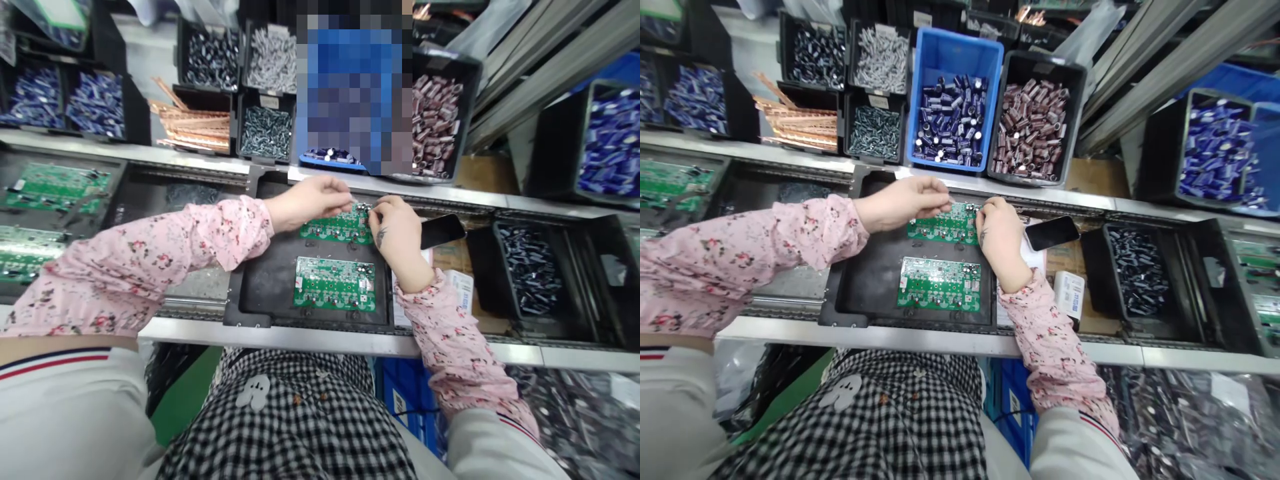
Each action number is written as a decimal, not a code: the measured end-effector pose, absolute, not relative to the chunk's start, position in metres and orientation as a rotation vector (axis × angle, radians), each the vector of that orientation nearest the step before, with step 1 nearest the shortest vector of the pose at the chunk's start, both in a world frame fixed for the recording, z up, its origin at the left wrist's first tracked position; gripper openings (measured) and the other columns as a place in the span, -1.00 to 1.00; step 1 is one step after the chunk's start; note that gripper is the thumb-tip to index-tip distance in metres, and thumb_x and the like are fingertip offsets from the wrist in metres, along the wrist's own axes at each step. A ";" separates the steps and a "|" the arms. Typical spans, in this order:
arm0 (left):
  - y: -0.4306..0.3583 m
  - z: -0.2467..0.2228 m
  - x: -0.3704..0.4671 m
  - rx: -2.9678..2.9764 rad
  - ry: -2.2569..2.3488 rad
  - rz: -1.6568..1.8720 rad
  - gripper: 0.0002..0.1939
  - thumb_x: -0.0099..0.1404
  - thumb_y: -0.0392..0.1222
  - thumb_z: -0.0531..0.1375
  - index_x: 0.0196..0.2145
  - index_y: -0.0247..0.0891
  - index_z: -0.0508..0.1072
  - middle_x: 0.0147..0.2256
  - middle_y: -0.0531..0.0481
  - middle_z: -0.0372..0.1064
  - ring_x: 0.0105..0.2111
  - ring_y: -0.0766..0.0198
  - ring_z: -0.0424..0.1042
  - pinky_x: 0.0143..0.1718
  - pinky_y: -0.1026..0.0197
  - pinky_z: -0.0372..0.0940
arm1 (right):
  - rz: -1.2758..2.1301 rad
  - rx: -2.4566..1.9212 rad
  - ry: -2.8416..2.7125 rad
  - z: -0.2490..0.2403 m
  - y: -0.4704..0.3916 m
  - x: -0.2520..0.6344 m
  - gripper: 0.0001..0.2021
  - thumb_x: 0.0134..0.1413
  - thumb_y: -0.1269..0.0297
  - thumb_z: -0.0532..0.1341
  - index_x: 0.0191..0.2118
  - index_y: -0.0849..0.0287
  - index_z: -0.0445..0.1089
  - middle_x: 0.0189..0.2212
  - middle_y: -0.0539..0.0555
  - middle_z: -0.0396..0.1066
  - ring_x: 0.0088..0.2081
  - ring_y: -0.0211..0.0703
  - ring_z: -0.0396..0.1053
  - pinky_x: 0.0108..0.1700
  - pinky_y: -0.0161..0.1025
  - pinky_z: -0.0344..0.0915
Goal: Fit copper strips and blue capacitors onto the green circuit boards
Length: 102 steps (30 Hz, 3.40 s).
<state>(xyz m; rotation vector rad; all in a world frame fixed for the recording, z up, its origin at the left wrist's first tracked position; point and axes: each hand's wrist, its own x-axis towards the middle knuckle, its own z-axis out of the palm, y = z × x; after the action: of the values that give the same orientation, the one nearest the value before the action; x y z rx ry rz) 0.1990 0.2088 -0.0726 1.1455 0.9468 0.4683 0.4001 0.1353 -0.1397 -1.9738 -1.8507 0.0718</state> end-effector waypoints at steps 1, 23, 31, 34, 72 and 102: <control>0.200 -0.072 0.198 1.047 0.942 0.442 -0.83 0.44 -0.48 0.16 -0.33 -0.34 0.36 -0.39 0.02 0.43 -0.41 0.46 0.41 -0.20 0.29 0.28 | 0.071 -1.961 -1.867 -0.136 0.132 0.398 -0.79 0.25 0.26 0.13 -0.28 0.19 0.50 -0.02 0.29 0.46 -0.05 0.20 0.43 0.07 0.17 0.34; 0.345 -0.090 0.137 2.313 1.612 0.215 -0.79 0.30 -0.29 0.27 -0.10 -0.16 0.58 0.00 -0.13 0.44 0.17 -0.07 0.30 0.27 -0.08 0.12 | 0.183 -1.777 -1.635 -0.145 0.011 0.384 -0.85 0.12 0.22 0.26 -0.45 0.08 0.49 -0.12 0.18 0.46 -0.08 0.03 0.46 0.03 0.06 0.42; 0.347 -0.108 0.129 2.212 1.537 0.452 -0.73 0.39 -0.08 0.20 -0.03 -0.24 0.51 -0.05 -0.05 0.41 0.17 0.04 0.16 0.24 0.04 -0.03 | 0.137 -1.757 -1.672 -0.144 0.012 0.384 -0.84 0.15 0.25 0.25 -0.43 0.10 0.48 -0.13 0.19 0.43 -0.12 0.00 0.46 -0.01 0.03 0.43; 0.351 -0.104 0.124 2.039 1.324 0.683 -0.72 0.37 0.00 0.19 0.01 -0.03 0.41 -0.20 -0.06 0.41 0.21 0.07 -0.05 0.16 0.11 0.02 | 0.119 -1.768 -1.704 -0.144 0.011 0.384 -0.85 0.15 0.25 0.25 -0.43 0.09 0.47 -0.12 0.18 0.43 -0.11 0.00 0.46 -0.02 0.02 0.44; 0.160 -0.102 0.199 0.820 0.760 0.189 -0.89 0.41 -0.46 0.19 -0.19 -0.42 0.52 -0.31 -0.04 0.48 -0.38 0.49 0.39 -0.27 0.39 0.24 | -0.001 -2.111 -1.987 -0.119 0.013 0.366 -0.87 0.22 0.31 0.15 -0.37 0.10 0.37 -0.25 0.17 0.43 -0.24 -0.01 0.39 -0.19 -0.13 0.35; 0.160 -0.102 0.198 0.819 0.739 0.201 -0.83 0.44 -0.43 0.17 -0.35 -0.37 0.44 -0.28 -0.05 0.49 -0.40 0.50 0.36 -0.22 0.38 0.25 | 0.071 -2.055 -2.081 -0.119 0.014 0.374 -0.83 0.29 0.29 0.10 -0.34 0.11 0.38 -0.26 0.16 0.42 -0.25 -0.02 0.38 -0.22 -0.15 0.33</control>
<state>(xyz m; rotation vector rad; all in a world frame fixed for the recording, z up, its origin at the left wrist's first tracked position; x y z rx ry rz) 0.1983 0.1604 -0.1022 0.8193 0.7389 0.2007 0.3744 0.0138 -0.1186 -2.0551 -2.0806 0.0712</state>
